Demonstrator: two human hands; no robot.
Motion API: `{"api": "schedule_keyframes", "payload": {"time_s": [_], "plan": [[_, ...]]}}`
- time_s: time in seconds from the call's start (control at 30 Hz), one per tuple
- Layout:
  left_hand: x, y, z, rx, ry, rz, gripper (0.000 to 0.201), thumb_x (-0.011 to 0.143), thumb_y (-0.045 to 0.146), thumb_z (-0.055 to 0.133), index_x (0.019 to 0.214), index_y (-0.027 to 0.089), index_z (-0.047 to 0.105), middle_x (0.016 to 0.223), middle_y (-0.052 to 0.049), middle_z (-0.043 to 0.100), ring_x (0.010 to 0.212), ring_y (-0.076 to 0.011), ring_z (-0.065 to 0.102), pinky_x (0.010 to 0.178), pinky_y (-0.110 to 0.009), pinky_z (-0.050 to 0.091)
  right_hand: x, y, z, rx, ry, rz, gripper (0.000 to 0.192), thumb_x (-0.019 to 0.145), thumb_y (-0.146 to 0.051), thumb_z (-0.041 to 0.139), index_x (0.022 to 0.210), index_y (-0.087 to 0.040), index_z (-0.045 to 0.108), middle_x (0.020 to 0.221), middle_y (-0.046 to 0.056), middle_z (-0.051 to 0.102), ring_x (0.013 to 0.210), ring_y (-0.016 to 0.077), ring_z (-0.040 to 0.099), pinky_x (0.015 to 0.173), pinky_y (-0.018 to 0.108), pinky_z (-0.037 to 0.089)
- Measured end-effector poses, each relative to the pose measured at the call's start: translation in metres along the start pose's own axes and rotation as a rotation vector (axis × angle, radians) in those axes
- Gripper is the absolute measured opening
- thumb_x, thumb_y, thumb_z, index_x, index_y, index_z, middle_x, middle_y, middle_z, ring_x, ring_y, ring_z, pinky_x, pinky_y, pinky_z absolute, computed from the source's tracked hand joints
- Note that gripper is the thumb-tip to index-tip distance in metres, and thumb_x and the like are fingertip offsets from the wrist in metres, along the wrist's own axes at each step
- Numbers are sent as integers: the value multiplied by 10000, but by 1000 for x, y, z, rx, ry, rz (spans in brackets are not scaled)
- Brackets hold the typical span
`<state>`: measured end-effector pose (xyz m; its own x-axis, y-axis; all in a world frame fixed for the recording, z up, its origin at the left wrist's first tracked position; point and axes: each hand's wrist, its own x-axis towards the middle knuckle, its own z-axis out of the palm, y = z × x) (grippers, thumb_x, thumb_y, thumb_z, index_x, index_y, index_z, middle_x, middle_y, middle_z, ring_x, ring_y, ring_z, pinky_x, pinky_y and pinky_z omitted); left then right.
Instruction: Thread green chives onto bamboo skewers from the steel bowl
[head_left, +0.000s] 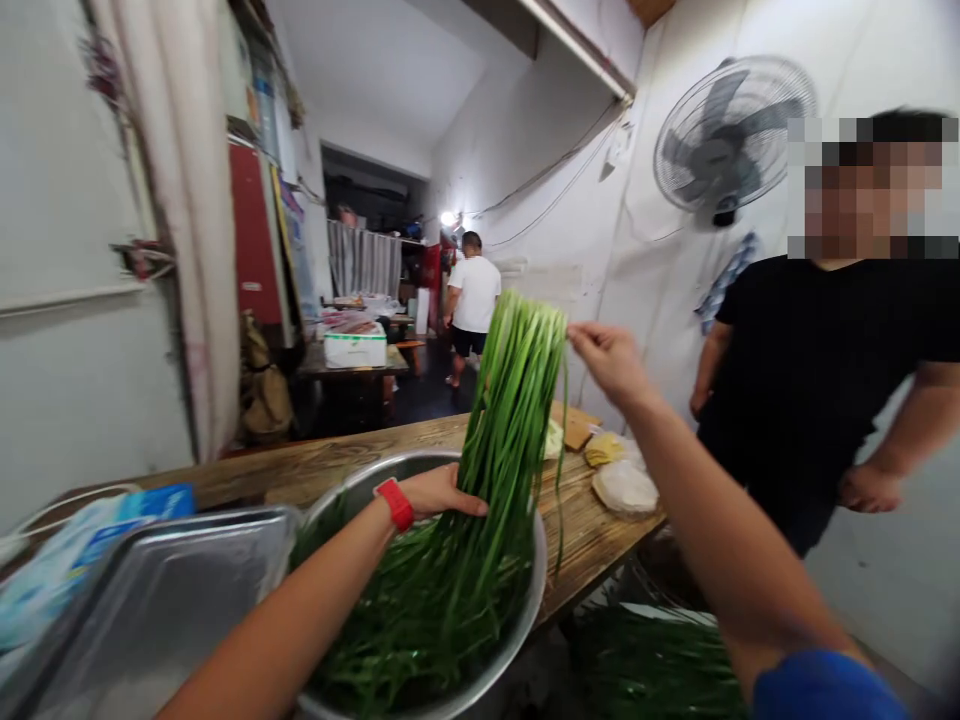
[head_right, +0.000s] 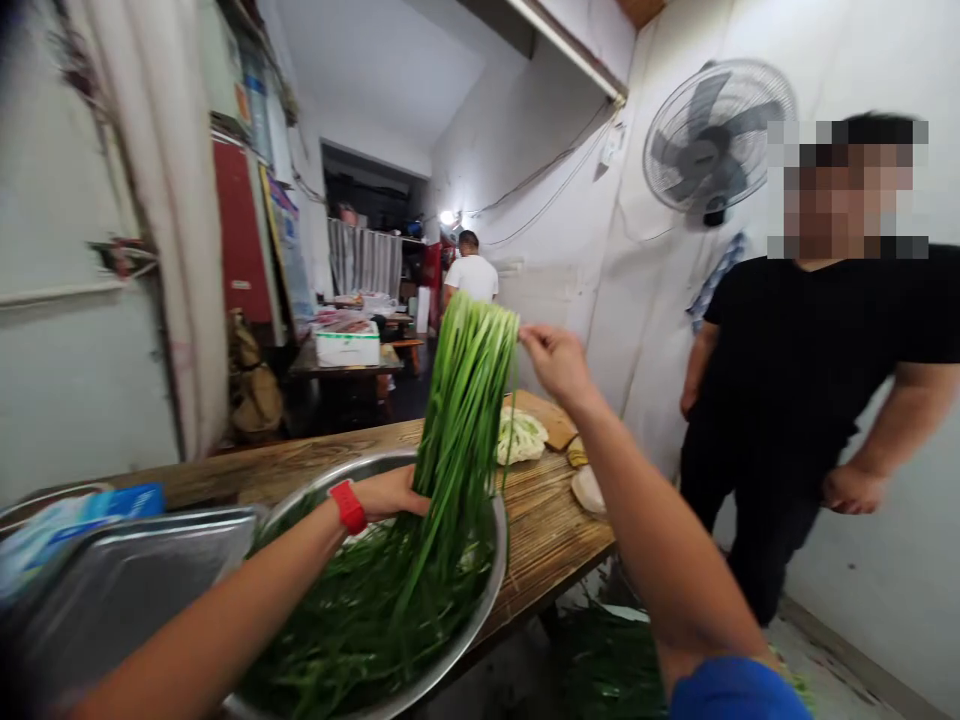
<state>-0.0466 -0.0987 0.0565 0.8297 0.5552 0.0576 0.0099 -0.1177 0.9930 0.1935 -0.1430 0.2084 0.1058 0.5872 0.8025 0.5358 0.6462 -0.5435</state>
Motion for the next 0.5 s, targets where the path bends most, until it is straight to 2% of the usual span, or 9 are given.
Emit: {"api": "schedule_keyframes", "payload": {"time_s": [0.1, 0.17, 0.27, 0.3, 0.37, 0.43, 0.5], "plan": [[-11, -34, -4, 57, 24, -113, 231, 529, 258, 731, 722, 155, 657, 666, -32, 645, 625, -156, 581, 613, -257, 456, 34, -11, -1, -103, 116, -28, 250, 721, -275, 528, 707, -65, 662, 549, -3, 580, 513, 70, 513, 441, 171, 326], [-19, -53, -7, 138, 55, -191, 161, 550, 244, 712, 675, 156, 659, 647, -30, 648, 589, -143, 571, 547, -220, 434, 47, -21, -1, -186, 133, -57, 372, 718, -317, 477, 759, 5, 661, 576, 19, 602, 489, 38, 515, 403, 159, 240], [-28, -75, -10, 219, 106, -307, 105, 583, 239, 685, 630, 149, 660, 599, -27, 642, 569, -131, 568, 516, -191, 408, 61, -39, -2, -256, 146, -60, 693, 706, -390, 184, 807, 162, 590, 692, 81, 616, 594, 72, 561, 399, 203, 189], [-30, -79, -11, 222, 114, -344, 113, 573, 233, 692, 644, 148, 665, 579, -19, 638, 574, -134, 573, 529, -192, 414, 66, -45, -2, -262, 162, -61, 729, 695, -393, 146, 803, 191, 568, 717, 100, 616, 622, 92, 567, 398, 205, 193], [-33, -79, -18, 223, 84, -413, 271, 506, 192, 731, 769, 161, 678, 608, 0, 654, 627, -148, 596, 596, -208, 438, 73, -55, -4, -245, 219, -79, 653, 731, -388, 264, 808, 182, 574, 741, 138, 630, 611, 88, 575, 390, 173, 205], [-34, -67, -30, 291, 82, -451, 488, 471, 159, 743, 948, 190, 647, 722, 4, 680, 713, -159, 613, 679, -228, 451, 77, -64, -5, -205, 259, -118, 444, 750, -299, 470, 831, 115, 608, 736, 152, 643, 508, 18, 514, 378, 152, 207], [-38, -46, -49, 482, 271, -421, 464, 531, 173, 700, 991, 180, 634, 811, -26, 685, 785, -173, 616, 738, -249, 452, 77, -69, -5, -158, 276, -150, 322, 758, -239, 523, 817, 59, 629, 699, 116, 634, 425, -29, 381, 377, 160, 189]]}}
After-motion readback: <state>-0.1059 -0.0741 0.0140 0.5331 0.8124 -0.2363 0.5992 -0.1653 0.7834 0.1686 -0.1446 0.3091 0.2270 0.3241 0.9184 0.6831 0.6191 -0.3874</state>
